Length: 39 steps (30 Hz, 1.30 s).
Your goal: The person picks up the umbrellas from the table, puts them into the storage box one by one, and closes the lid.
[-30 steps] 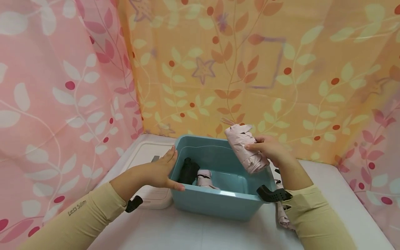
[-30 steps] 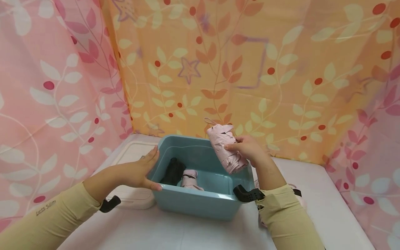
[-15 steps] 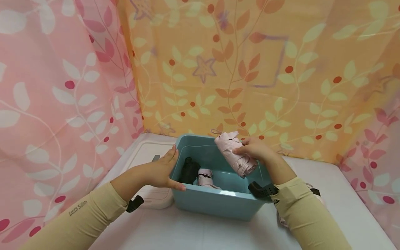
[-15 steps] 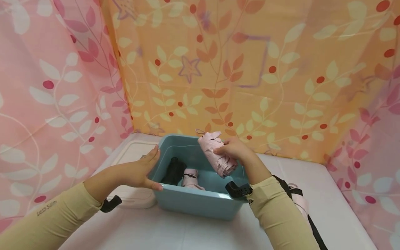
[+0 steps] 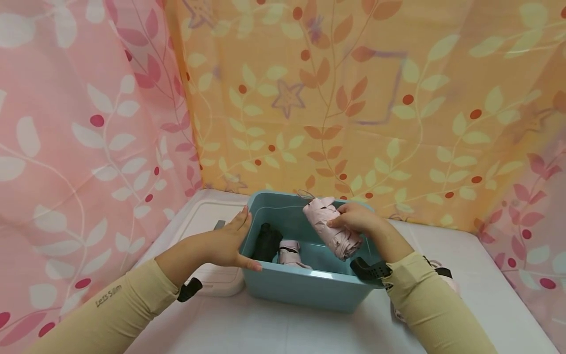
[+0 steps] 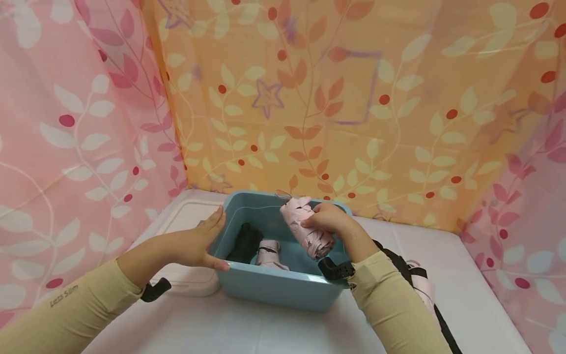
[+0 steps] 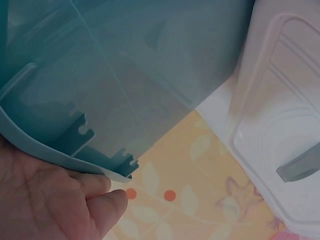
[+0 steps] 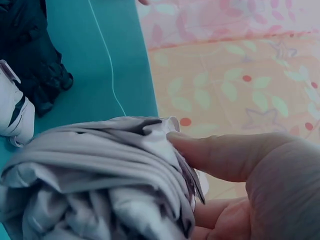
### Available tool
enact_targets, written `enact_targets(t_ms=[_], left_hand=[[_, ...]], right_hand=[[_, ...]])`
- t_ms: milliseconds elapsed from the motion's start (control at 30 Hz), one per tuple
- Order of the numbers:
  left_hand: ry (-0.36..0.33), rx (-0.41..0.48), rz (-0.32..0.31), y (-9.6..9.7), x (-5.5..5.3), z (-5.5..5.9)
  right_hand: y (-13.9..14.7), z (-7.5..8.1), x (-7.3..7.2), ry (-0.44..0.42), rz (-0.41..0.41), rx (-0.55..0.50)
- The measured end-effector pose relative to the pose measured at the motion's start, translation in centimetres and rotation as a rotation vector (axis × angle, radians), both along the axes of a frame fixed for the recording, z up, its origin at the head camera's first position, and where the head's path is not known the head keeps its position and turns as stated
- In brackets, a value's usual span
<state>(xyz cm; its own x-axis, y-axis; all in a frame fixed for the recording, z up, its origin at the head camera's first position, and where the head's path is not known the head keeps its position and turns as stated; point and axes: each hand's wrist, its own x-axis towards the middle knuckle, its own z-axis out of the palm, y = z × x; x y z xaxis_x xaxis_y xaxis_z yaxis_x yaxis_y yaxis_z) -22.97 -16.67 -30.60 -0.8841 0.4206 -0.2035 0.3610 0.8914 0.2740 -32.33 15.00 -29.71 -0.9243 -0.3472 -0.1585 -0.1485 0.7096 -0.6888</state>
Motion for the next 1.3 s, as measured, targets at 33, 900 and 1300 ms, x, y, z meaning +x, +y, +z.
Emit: enact_targets(t_ms=[33, 900, 1300], left_hand=[[-0.003, 0.003, 0.0, 0.01, 0.02, 0.0], [-0.005, 0.004, -0.012, 0.05, -0.03, 0.05], [-0.01, 0.006, -0.004, 0.1, 0.04, 0.21]], right_hand=[[0.02, -0.02, 0.04, -0.004, 0.004, 0.0], [-0.06, 0.23, -0.02, -0.195, -0.053, -0.222], [0.3, 0.81, 0.01, -0.19, -0.025, -0.238]])
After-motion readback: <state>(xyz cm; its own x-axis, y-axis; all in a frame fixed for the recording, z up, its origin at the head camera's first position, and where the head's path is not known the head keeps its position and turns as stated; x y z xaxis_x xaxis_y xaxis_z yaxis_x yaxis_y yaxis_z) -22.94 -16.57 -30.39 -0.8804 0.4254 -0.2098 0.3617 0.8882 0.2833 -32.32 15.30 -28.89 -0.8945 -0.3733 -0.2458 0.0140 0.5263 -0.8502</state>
